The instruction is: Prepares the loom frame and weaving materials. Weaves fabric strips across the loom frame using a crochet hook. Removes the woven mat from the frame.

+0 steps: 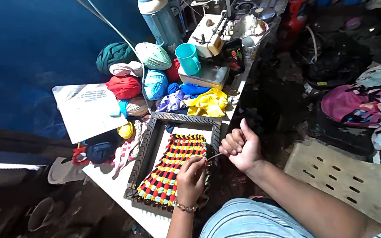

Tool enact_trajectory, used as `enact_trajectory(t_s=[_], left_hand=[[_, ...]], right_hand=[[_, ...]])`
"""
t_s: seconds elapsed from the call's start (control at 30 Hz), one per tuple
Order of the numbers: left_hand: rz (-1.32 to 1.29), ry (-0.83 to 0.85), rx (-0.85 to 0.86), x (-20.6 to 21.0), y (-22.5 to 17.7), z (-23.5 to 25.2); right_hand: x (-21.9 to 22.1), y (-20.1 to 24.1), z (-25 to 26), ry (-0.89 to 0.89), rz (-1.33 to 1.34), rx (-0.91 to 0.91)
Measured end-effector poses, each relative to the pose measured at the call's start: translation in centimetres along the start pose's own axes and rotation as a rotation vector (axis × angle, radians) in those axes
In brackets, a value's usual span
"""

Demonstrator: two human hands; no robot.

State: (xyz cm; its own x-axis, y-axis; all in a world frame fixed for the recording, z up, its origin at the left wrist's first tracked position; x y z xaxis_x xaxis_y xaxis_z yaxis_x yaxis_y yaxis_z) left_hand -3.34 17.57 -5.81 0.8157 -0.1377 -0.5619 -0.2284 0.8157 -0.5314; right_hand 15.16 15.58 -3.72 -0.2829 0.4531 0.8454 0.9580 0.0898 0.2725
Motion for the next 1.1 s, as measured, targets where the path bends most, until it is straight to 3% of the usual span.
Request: enact_trajectory(t_s=[0.17, 0.27, 0.37, 0.5, 0.6, 0.8, 0.9, 1.0, 1.1], left_hand=[[-0.023, -0.011, -0.051, 0.1, 0.4, -0.2], [0.025, 0.027, -0.06, 0.3, 0.5, -0.3], [0.073, 0.054, -0.086, 0.5, 0.5, -0.2], [0.131, 0.064, -0.095, 0.5, 0.7, -0.1], [0.174, 0.075, -0.052, 0.7, 0.4, 0.1], [0.257, 0.022, 0.071, 0.9, -0.4, 0.1], [0.263, -0.008, 0.1, 0.6, -0.7, 0.2], [0.193, -0.009, 0.027, 0.6, -0.5, 0.3], [0.065, 0.035, -0.173, 0.2, 0.2, 0.7]], right_hand=[[-5.4, -0.9, 2.9, -0.018, 0.241, 0.031], [-6.0, -1.5, 3.5, 0.001, 0.244, 0.028], [-4.4, -1.1, 3.7, 0.122, 0.096, -0.01], [-0.2, -1.0, 2.9, 0.479, -0.263, -0.076], [1.9, -1.3, 1.4, 0.622, -0.477, -0.082], [5.0, -2.5, -0.5, 0.361, -0.705, -0.062], [6.2, -2.5, -0.6, 0.321, -0.743, -0.094], [6.8, -2.5, -0.1, 0.335, -0.897, -0.116], [7.1, -1.8, 0.6, 0.311, -1.167, -0.148]])
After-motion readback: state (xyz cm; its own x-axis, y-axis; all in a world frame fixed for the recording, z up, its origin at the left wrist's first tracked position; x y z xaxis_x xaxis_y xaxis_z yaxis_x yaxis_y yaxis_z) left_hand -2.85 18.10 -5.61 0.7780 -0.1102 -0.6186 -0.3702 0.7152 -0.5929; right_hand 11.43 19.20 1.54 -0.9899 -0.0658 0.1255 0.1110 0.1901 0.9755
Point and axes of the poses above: each hand's wrist, its own z-axis towards the middle knuckle, its own x-axis out of the palm, y = z × x, the point moved 7 cm from there along z, towards the middle knuckle, and after that the axes turned 14 degrees about x, right-handed, at the moved point
